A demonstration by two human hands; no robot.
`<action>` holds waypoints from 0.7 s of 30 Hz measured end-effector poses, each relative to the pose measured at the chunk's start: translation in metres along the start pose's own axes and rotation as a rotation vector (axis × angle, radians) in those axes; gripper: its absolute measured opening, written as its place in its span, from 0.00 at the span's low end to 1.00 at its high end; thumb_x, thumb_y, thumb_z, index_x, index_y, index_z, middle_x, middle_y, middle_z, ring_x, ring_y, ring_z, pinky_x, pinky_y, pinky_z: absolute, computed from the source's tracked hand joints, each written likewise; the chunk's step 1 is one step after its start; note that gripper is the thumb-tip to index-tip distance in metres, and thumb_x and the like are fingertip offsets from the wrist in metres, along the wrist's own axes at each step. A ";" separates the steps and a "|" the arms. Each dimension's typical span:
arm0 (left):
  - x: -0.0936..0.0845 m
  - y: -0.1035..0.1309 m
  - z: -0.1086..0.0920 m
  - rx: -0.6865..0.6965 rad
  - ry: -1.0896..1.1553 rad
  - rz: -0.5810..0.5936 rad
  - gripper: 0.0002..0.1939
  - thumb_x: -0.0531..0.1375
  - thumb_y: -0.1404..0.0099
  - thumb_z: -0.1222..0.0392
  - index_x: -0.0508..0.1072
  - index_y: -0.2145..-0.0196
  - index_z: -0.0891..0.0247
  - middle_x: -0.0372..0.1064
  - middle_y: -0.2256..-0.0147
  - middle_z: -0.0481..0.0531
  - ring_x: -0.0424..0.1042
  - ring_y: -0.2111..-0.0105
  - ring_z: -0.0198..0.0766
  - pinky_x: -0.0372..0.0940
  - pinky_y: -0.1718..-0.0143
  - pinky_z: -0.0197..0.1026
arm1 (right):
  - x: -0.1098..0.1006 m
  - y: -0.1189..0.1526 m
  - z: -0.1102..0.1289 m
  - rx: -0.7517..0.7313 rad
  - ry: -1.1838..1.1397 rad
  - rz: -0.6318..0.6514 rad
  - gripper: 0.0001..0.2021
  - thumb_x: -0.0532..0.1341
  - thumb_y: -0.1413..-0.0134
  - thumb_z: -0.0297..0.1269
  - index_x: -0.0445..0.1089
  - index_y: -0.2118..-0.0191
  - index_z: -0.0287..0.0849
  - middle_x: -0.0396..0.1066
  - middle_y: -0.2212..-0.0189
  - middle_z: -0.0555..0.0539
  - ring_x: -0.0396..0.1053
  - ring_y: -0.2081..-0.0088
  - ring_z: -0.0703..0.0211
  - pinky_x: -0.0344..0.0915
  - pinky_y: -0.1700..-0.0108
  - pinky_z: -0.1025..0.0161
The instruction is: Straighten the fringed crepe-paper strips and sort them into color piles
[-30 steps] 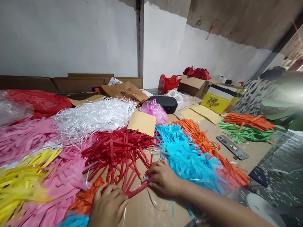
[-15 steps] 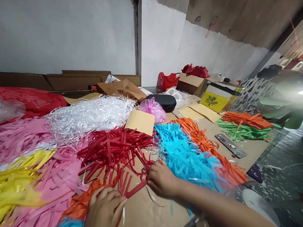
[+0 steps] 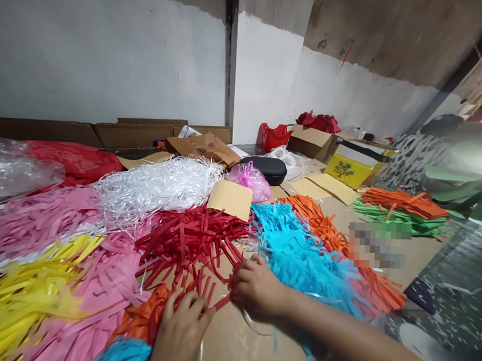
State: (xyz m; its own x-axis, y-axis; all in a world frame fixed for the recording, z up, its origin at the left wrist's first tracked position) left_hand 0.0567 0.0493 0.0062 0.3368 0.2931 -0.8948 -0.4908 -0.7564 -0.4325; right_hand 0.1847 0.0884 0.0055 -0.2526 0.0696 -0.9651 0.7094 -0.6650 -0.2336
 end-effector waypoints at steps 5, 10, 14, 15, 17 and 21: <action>0.000 -0.004 -0.013 0.036 -0.039 -0.069 0.06 0.61 0.38 0.65 0.79 0.68 0.57 0.78 0.69 0.48 0.72 0.59 0.46 0.51 0.42 0.57 | 0.000 0.001 0.012 -0.104 0.008 -0.008 0.10 0.59 0.30 0.37 0.74 0.64 0.43 0.78 0.64 0.48 0.65 0.57 0.56 0.49 0.54 0.52; -0.009 -0.005 -0.014 0.060 -0.043 -0.147 0.15 0.53 0.33 0.69 0.78 0.69 0.58 0.77 0.71 0.48 0.72 0.61 0.43 0.53 0.44 0.54 | -0.009 0.003 0.020 -0.019 0.002 -0.077 0.08 0.64 0.36 0.42 0.73 0.56 0.44 0.76 0.59 0.48 0.65 0.55 0.53 0.49 0.54 0.52; -0.009 0.000 -0.018 0.076 -0.021 -0.171 0.18 0.50 0.34 0.71 0.79 0.67 0.60 0.78 0.70 0.50 0.72 0.61 0.44 0.54 0.46 0.53 | -0.001 0.005 0.037 -0.107 0.078 -0.069 0.07 0.59 0.32 0.36 0.73 0.59 0.41 0.75 0.66 0.47 0.63 0.61 0.54 0.50 0.54 0.51; -0.008 0.002 -0.017 0.076 -0.008 -0.167 0.18 0.50 0.34 0.72 0.79 0.67 0.59 0.78 0.71 0.50 0.72 0.62 0.43 0.54 0.47 0.52 | 0.002 0.006 0.035 -0.102 0.083 -0.062 0.08 0.57 0.31 0.34 0.73 0.62 0.41 0.75 0.67 0.47 0.63 0.62 0.55 0.50 0.55 0.52; -0.008 0.005 -0.010 0.054 0.022 -0.160 0.19 0.50 0.34 0.71 0.78 0.69 0.58 0.77 0.72 0.48 0.73 0.64 0.42 0.54 0.48 0.52 | 0.005 0.009 0.025 -0.061 0.054 -0.058 0.10 0.57 0.30 0.34 0.74 0.64 0.42 0.76 0.67 0.47 0.63 0.62 0.55 0.50 0.56 0.52; -0.001 0.009 0.012 0.029 0.074 -0.073 0.07 0.60 0.33 0.61 0.78 0.68 0.52 0.78 0.71 0.39 0.75 0.67 0.37 0.55 0.53 0.47 | 0.005 0.015 -0.004 0.074 -0.031 -0.041 0.08 0.65 0.36 0.43 0.77 0.64 0.46 0.77 0.63 0.50 0.66 0.60 0.56 0.52 0.57 0.55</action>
State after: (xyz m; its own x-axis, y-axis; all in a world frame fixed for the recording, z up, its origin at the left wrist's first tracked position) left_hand 0.0419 0.0492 0.0020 0.4305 0.3023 -0.8505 -0.4854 -0.7169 -0.5005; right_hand 0.1966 0.0813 -0.0037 -0.3016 0.0752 -0.9505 0.6478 -0.7153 -0.2621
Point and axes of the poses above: each hand's wrist, its own y-axis away from the middle knuckle, its own x-axis out of the palm, z = x × y, the point moved 10 cm from there along -y, towards the middle knuckle
